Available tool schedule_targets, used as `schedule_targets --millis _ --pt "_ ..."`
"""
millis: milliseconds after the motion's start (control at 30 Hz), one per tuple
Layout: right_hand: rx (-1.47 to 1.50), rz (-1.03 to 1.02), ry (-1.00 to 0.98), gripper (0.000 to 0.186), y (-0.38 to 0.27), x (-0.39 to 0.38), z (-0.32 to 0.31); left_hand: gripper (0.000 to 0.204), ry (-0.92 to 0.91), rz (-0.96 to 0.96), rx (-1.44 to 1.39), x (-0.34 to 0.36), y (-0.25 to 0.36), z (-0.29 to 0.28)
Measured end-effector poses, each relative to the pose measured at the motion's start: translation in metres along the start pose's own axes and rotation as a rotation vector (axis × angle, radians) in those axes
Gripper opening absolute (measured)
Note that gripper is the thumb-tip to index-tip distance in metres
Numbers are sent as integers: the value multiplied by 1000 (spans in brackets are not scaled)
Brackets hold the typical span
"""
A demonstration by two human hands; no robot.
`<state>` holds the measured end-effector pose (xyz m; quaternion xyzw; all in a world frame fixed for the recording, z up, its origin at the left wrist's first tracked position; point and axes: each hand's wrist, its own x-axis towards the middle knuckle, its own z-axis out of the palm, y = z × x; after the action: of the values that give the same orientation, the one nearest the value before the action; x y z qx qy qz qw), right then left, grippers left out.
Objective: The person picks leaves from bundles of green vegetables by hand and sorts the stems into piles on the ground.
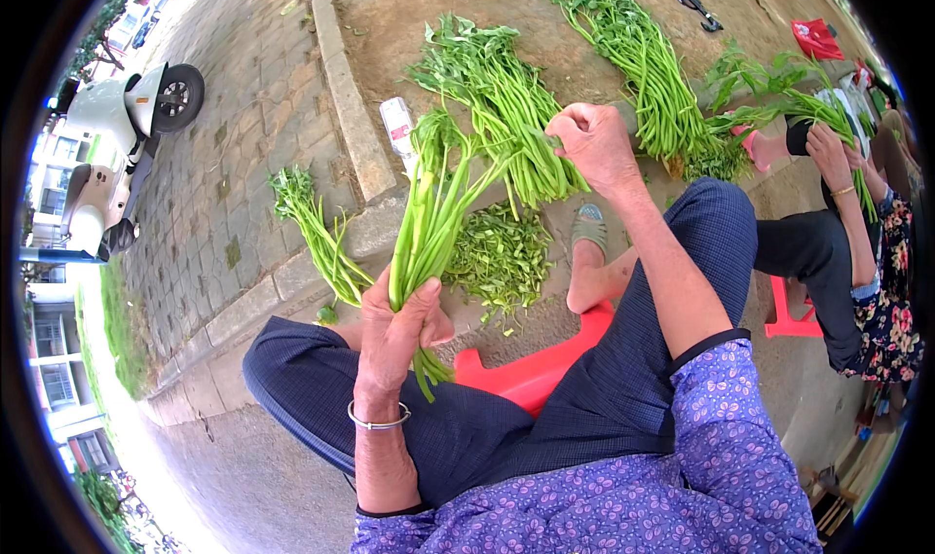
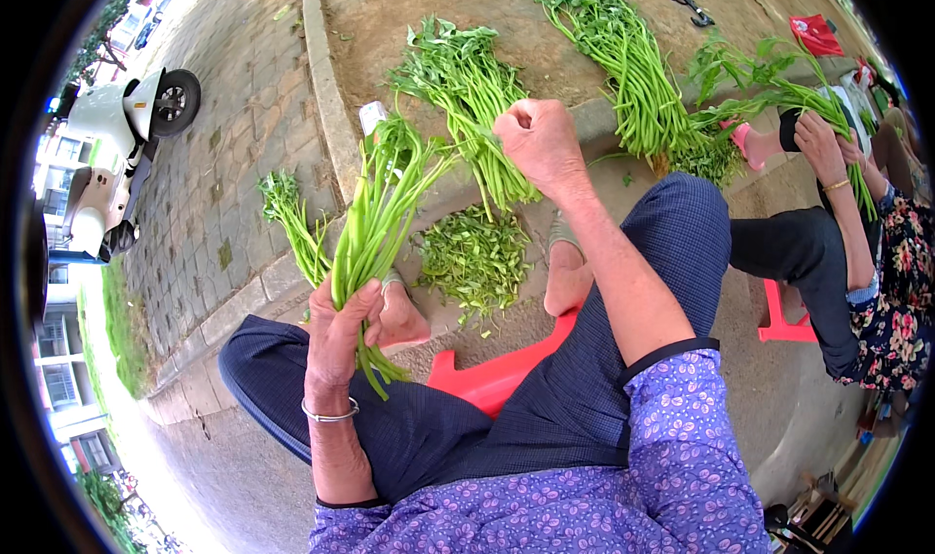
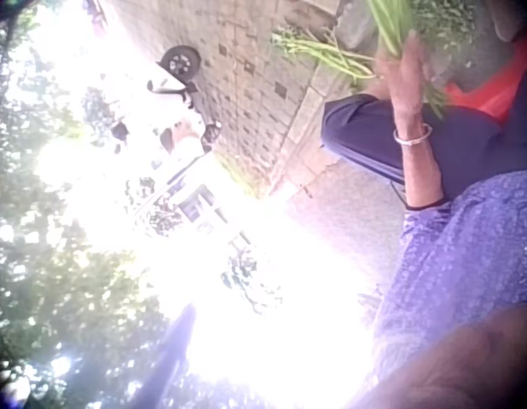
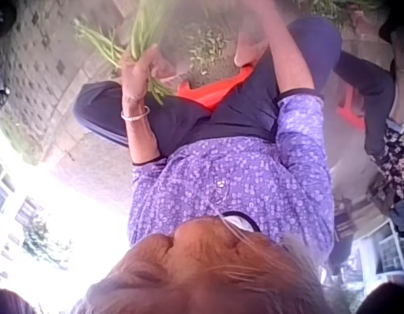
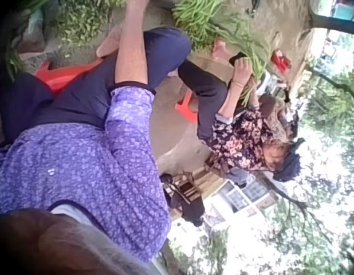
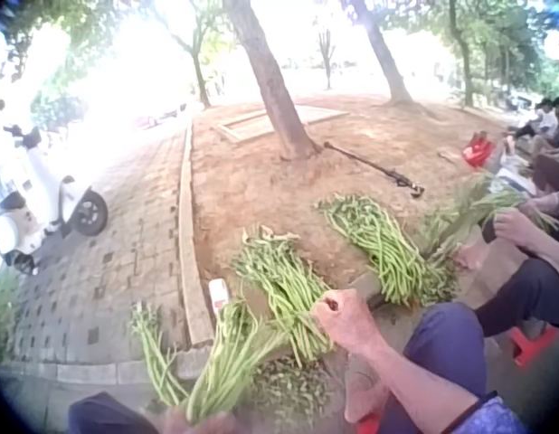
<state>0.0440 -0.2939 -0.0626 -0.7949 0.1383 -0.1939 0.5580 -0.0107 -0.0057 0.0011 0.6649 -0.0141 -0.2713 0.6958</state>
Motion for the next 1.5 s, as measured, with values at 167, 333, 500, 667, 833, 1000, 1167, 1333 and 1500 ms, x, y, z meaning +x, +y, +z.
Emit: schedule_targets --millis 167,333,500,667,833,1000,1167,1333,1500 --pt "-242 109 -425 27 3 -15 6 35 90 109 268 5 -10 6" --pt "-6 64 -254 31 -10 -16 11 51 132 287 708 8 -40 1" --pt "395 80 -250 33 4 -8 21 69 89 517 1191 4 -41 21" --pt "499 264 12 22 -5 -9 13 65 97 633 1428 4 -42 24" --pt "726 435 74 21 -10 -9 8 57 117 530 1213 6 -50 22" --pt "764 519 134 28 2 -8 -3 50 130 487 894 11 -58 16" --pt "328 625 220 35 3 3 -23 68 143 459 1075 8 -52 19" --pt "-623 247 208 39 -15 8 -56 77 132 498 1347 4 -53 20" --pt "-398 -7 187 29 -20 5 -64 75 121 514 1440 3 -52 19"
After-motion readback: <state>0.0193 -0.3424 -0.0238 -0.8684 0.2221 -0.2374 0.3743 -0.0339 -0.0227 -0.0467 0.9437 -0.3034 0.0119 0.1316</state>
